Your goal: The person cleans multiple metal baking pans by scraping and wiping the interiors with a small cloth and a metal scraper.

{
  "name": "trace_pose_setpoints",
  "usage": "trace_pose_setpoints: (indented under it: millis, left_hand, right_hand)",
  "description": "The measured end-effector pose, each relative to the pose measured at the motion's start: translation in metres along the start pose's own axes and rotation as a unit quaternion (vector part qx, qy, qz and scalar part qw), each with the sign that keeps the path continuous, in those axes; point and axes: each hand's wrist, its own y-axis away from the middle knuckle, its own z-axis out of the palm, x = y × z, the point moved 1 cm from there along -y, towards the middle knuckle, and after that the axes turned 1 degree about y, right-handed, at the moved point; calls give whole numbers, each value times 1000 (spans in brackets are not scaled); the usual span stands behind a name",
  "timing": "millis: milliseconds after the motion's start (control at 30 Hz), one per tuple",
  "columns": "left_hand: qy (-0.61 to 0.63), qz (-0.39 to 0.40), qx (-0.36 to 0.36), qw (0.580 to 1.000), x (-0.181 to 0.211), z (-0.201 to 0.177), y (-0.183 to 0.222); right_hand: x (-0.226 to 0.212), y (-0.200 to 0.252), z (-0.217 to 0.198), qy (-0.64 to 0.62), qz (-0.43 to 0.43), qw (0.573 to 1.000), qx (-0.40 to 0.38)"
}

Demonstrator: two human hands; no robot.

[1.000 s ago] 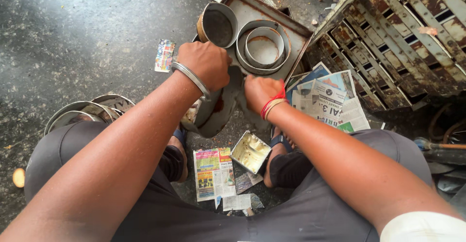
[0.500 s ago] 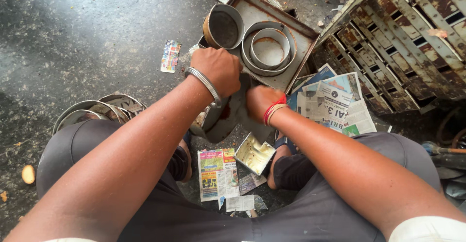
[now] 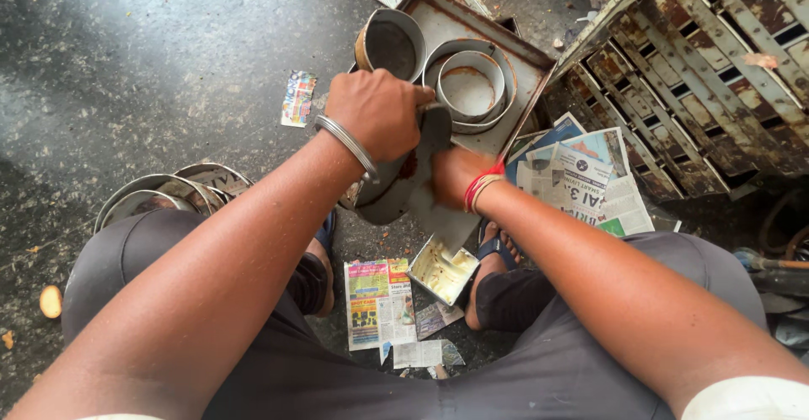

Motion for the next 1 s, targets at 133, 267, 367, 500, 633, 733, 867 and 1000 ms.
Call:
trace_pose_setpoints:
  millis: [133, 267, 367, 500, 633, 733, 867, 1000]
  left_hand:
    - [-1, -1, -7, 1000, 3, 3, 6]
    - [-18, 15, 28, 999, 1, 1, 6]
    - [-38, 8, -29, 999, -9, 4, 7]
    - [-79, 24, 107, 991, -35, 9, 17]
    - [-70, 36, 160, 984, -46, -3, 44]
    - [-63, 71, 229, 969, -42, -16, 74]
    - [-90, 81, 305, 944, -35, -39, 104]
    - [-103, 85, 343, 930, -32, -61, 120]
  right_hand:
    - [8, -9, 5, 108, 23, 991, -71]
    - [12, 0, 1, 37, 80, 996, -9]
    - [-7, 1, 0, -158, -200, 967, 0]
    - [39, 0, -55, -39, -16, 995, -94]
    - [72, 37, -117, -59, -4, 984, 165]
    - [63, 68, -151, -148, 21, 949, 277]
    - [42, 86, -177, -316, -6, 878, 359]
    - [33, 70, -174, -423, -76, 813, 393]
